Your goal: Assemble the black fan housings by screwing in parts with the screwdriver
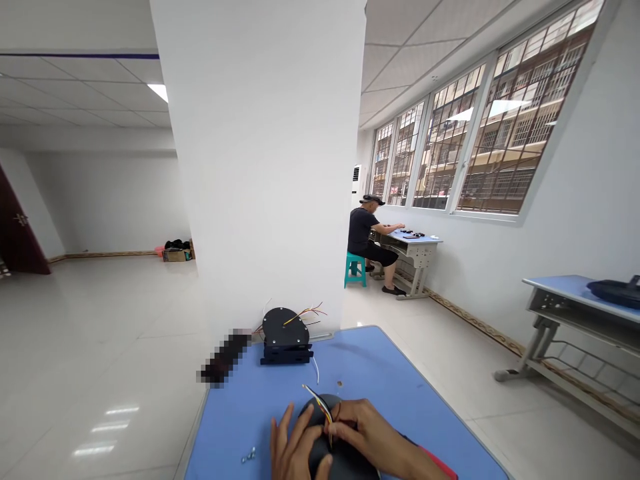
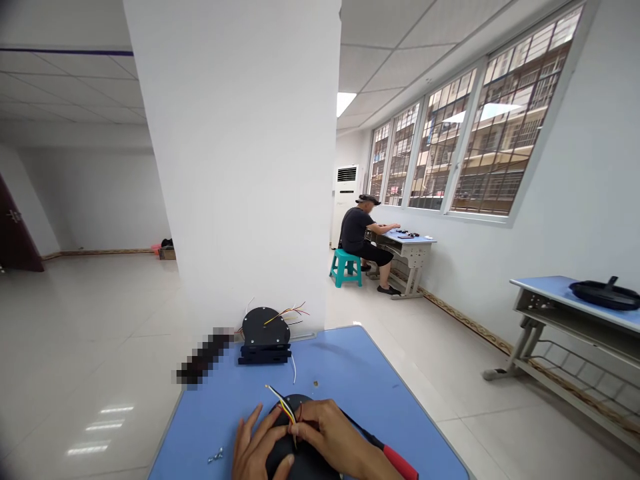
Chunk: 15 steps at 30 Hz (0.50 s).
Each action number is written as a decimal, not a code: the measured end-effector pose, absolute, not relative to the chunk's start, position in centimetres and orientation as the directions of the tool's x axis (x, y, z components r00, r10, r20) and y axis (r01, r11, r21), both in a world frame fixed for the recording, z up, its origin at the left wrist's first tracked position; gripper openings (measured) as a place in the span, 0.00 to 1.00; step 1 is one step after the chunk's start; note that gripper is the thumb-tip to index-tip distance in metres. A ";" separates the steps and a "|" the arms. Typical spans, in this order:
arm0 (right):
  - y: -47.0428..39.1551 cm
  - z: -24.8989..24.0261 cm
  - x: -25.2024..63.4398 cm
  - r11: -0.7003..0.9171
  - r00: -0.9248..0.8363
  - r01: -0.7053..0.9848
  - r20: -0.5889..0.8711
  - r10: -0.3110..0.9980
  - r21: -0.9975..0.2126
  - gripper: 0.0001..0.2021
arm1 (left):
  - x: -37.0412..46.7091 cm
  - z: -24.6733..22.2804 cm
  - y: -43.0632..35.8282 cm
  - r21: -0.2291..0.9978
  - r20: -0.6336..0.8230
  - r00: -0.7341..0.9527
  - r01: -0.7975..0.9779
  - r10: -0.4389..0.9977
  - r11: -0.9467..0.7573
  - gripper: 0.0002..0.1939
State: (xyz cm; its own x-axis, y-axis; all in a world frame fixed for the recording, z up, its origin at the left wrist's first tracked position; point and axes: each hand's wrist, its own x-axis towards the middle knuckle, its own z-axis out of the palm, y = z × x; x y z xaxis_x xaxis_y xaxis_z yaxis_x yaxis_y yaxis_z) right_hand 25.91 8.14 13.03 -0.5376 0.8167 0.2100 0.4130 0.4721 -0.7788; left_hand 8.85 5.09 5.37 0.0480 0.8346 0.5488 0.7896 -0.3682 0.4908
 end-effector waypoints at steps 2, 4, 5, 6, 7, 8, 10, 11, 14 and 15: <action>8.1 13.1 25.8 0.477 -0.526 0.398 0.232 0.819 -0.783 0.21 | 8.9 6.5 6.1 0.536 0.430 0.115 0.765 0.895 -0.356 0.23; 8.2 13.1 25.7 0.481 -0.519 0.383 0.247 0.818 -0.789 0.21 | 9.0 7.1 6.7 0.604 0.333 0.187 0.710 0.924 -0.361 0.24; 8.3 13.1 25.6 0.480 -0.517 0.375 0.251 0.819 -0.793 0.21 | 9.1 7.2 6.9 0.640 0.310 0.203 0.678 0.929 -0.362 0.24; 8.4 13.1 25.6 0.475 -0.514 0.367 0.251 0.820 -0.799 0.20 | 9.3 7.2 6.9 0.673 0.303 0.202 0.646 0.931 -0.359 0.23; 8.4 13.0 25.6 0.467 -0.512 0.359 0.248 0.822 -0.808 0.20 | 9.4 7.0 6.9 0.701 0.307 0.182 0.621 0.934 -0.351 0.21; 8.5 12.9 25.6 0.458 -0.511 0.350 0.243 0.825 -0.817 0.20 | 9.5 6.8 6.9 0.723 0.313 0.149 0.603 0.938 -0.337 0.17; 8.6 12.7 25.6 0.434 -0.504 0.335 0.230 0.832 -0.836 0.21 | 9.8 6.3 6.7 0.751 0.312 0.088 0.587 0.946 -0.302 0.11; 8.6 12.6 25.6 0.423 -0.500 0.329 0.224 0.837 -0.844 0.22 | 9.8 6.1 6.7 0.757 0.304 0.069 0.587 0.950 -0.285 0.09; 8.6 12.3 25.5 0.402 -0.491 0.314 0.216 0.844 -0.860 0.23 | 10.0 5.4 6.5 0.744 0.314 0.035 0.611 0.949 -0.269 0.08; 8.6 12.3 25.5 0.401 -0.495 0.308 0.214 0.842 -0.863 0.23 | 10.1 5.3 6.5 0.730 0.334 0.035 0.623 0.942 -0.282 0.09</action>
State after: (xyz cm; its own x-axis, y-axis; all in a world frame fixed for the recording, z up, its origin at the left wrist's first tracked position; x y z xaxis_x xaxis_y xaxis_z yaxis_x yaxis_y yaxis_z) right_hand 25.52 8.57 12.28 -0.4955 0.8419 0.2140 0.3079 0.4006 -0.8630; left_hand 10.10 6.48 5.25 0.0348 0.9420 0.3338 0.6230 -0.2816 0.7297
